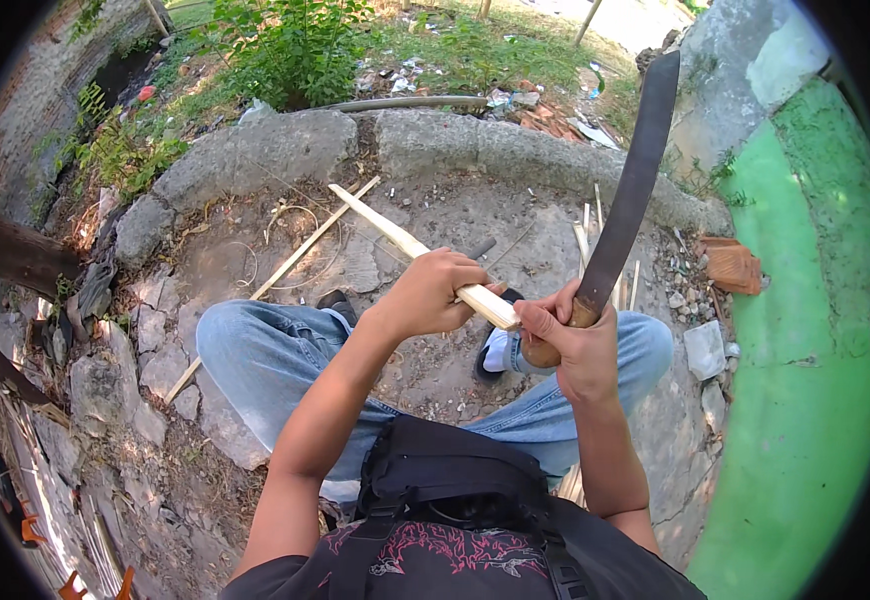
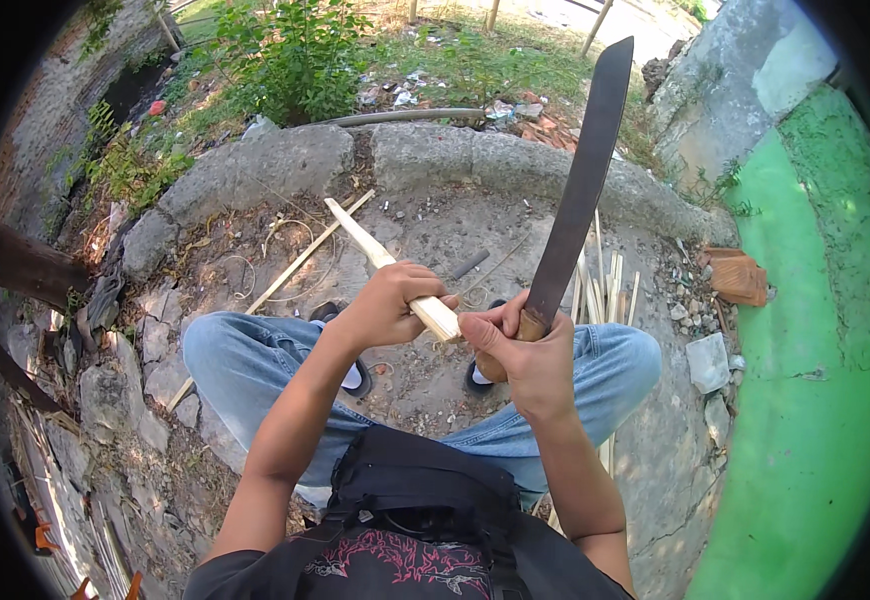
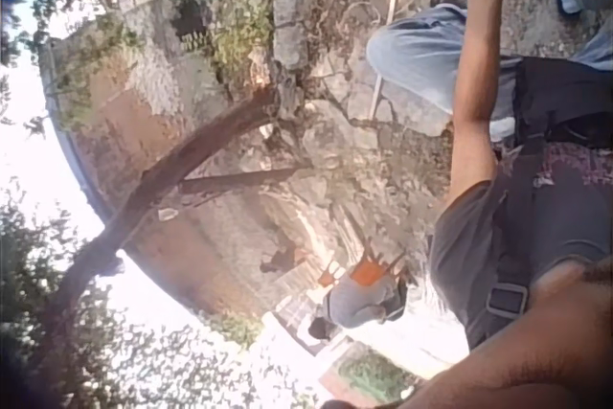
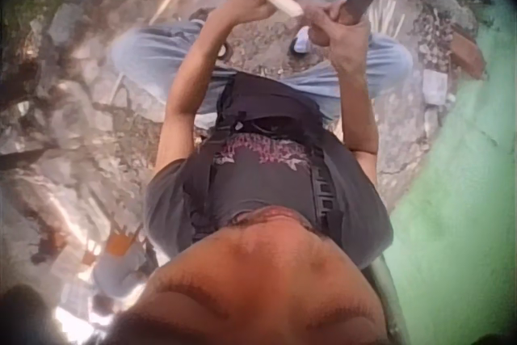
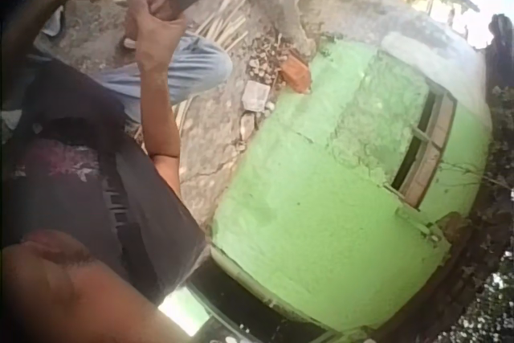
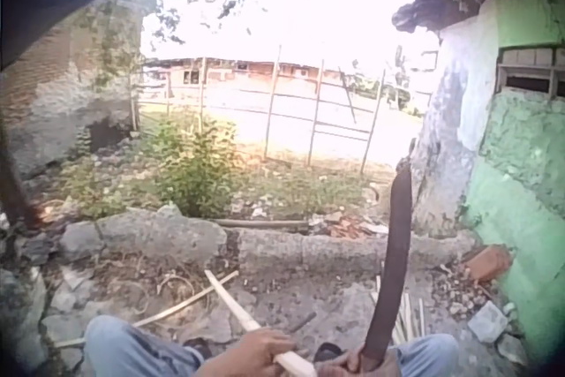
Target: The person splits long bamboo strips using a knife and shaves the edges of the pieces to refine their thickness while sitting on a stool in an outdoor area.
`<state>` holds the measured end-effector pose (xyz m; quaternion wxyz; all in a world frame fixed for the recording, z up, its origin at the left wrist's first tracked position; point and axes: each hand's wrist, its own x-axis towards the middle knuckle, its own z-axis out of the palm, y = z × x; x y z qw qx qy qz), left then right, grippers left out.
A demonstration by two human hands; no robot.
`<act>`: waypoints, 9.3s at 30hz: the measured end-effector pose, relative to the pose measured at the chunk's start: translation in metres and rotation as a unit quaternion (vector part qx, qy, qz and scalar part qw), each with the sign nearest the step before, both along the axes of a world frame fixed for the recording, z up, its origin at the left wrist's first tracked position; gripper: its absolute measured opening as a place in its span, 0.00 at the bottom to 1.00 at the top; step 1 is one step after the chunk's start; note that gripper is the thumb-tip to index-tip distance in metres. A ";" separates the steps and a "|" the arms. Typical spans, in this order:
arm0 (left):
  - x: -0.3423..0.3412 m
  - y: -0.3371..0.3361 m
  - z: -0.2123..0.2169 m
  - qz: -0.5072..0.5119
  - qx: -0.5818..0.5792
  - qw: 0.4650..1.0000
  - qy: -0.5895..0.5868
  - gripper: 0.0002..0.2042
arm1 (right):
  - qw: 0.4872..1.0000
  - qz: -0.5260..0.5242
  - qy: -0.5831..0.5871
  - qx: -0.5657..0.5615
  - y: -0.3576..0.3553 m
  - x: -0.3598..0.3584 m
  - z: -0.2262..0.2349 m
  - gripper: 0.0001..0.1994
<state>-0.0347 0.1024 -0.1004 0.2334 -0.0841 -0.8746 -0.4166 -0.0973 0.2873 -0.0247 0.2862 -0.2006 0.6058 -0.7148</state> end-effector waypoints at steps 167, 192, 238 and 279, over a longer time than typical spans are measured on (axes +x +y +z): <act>-0.118 -0.130 0.048 0.199 0.180 0.958 -0.105 0.27 | 0.971 0.069 -0.180 -0.139 -0.094 -0.103 -0.116 0.19; 0.061 -0.031 0.008 0.272 0.409 0.772 0.403 0.18 | 0.979 0.094 0.020 0.180 -0.076 -0.046 -0.163 0.24; 0.049 -0.046 0.006 0.380 0.418 0.700 0.438 0.23 | 0.917 0.166 0.229 0.281 -0.082 0.000 -0.177 0.36; 0.058 -0.033 0.009 0.428 0.387 0.700 0.421 0.24 | 0.932 0.158 0.264 0.191 -0.076 0.029 -0.135 0.35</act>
